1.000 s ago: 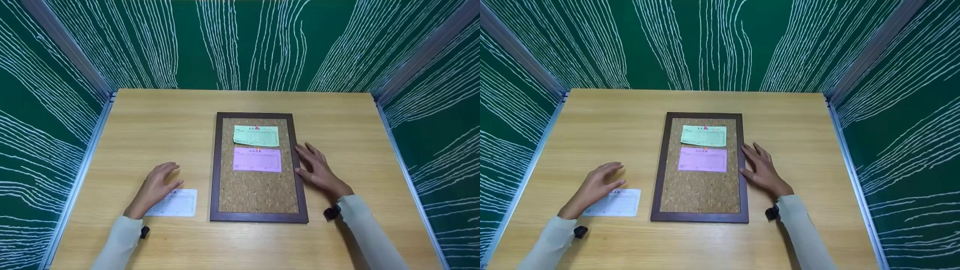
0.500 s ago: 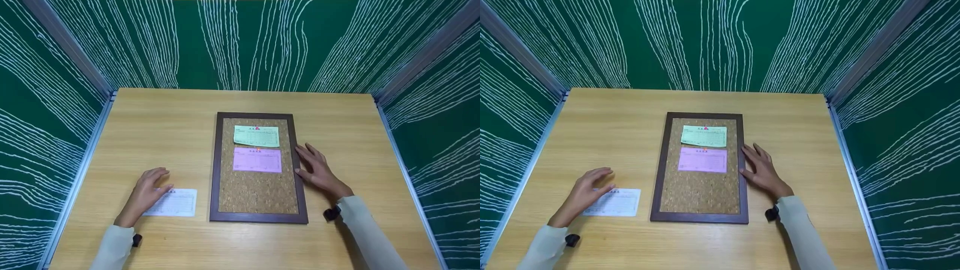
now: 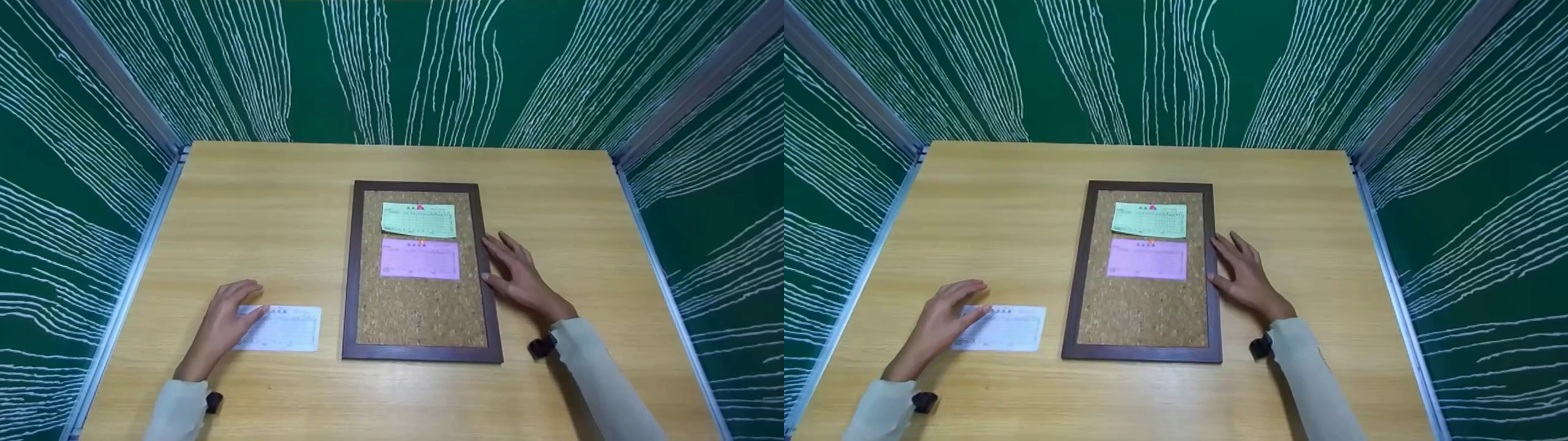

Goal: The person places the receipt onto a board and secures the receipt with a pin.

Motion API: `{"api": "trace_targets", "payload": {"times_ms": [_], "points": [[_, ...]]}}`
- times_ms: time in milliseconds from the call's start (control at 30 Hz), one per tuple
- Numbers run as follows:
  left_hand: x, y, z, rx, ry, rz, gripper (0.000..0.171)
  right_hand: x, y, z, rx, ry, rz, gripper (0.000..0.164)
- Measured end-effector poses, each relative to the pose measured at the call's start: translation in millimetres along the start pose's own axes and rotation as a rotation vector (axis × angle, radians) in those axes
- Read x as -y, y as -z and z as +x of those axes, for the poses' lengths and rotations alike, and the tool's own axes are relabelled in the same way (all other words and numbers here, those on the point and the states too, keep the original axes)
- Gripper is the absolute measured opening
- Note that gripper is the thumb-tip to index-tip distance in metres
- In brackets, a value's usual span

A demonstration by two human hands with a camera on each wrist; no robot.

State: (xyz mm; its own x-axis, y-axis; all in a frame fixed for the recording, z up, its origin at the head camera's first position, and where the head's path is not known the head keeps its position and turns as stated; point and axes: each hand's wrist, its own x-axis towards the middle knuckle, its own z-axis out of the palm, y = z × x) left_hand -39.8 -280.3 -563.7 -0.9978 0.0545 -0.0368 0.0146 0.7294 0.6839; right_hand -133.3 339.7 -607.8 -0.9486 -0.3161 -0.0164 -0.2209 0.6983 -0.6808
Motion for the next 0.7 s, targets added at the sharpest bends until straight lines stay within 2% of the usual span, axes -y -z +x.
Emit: {"api": "trace_targets", "payload": {"times_ms": [167,433,700], "points": [[6.9,2.5,-5.1,-0.016,0.000,0.003,0.042,0,0,1,-0.002,0.009,0.008,0.079],[17.8,4.3,-12.4,-0.055,-0.014,-0.042,0.035,-3,0,2,-0.002,0.045,0.013,0.079],[27.8,4.0,-17.0,-0.085,-0.022,-0.031,0.030,-3,1,2,0.010,0.029,0.015,0.080]]}}
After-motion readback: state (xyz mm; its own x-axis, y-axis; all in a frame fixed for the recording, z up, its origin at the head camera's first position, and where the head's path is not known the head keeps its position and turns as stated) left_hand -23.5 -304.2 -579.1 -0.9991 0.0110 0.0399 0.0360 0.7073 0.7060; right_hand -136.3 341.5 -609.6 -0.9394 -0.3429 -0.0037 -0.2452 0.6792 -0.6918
